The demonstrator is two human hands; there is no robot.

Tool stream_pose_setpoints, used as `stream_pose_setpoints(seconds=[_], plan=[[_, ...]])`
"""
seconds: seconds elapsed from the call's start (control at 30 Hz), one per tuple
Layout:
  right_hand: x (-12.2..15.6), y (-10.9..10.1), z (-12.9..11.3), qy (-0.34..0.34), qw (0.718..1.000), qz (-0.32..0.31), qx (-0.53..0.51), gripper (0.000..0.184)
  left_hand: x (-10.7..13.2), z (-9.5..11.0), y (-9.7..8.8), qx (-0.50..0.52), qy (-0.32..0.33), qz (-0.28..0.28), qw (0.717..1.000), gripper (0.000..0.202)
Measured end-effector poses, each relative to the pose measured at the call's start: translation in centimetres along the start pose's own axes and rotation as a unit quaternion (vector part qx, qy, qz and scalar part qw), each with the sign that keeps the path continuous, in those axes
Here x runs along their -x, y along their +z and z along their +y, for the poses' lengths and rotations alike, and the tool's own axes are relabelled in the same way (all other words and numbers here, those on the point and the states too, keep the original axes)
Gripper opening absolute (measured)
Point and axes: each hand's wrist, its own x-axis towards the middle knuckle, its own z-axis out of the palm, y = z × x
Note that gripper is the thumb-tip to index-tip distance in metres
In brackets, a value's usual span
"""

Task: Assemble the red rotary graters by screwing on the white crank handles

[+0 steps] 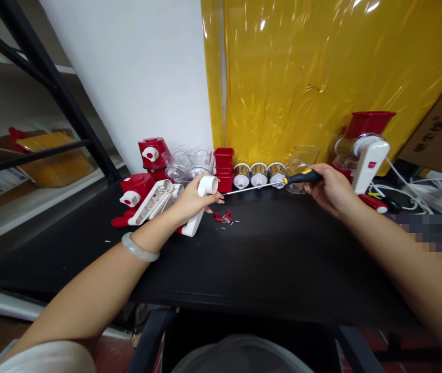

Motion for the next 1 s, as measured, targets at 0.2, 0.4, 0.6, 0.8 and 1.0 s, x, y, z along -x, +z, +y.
stream_pose_setpoints(seconds=[0.2, 0.4, 0.6, 0.8, 1.0], plan=[[-0.3, -0.4, 0.2, -0.021, 1.000, 0.004, 0.018, 0.005, -0.1, -0.5, -0.1, -0.022, -0.001, 0.001, 1.000, 0.047], [-1.0, -1.5, 1.2, -0.053, 0.996, -0.018, 0.076, 0.010, 0.1, -1.1, -0.6, -0.264, 0.118, -0.027, 0.957, 0.037], [-1.4, -1.9, 1.9, -0.058, 0.992, -0.033, 0.107, 0.016, 0.5, -1.2, -0.6, -0.345, 0.151, -0.097, 0.921, 0.044], [-1.2, -1.7, 1.8, -0.053, 0.991, -0.032, 0.119, 0.015, 0.3, -1.4, -0.8, -0.348, 0.153, -0.096, 0.920, 0.044], [-1.2, -1.7, 1.8, -0.056, 0.992, -0.029, 0.111, 0.017, 0.2, -1.4, -0.7, -0.337, 0.157, -0.079, 0.925, 0.041]])
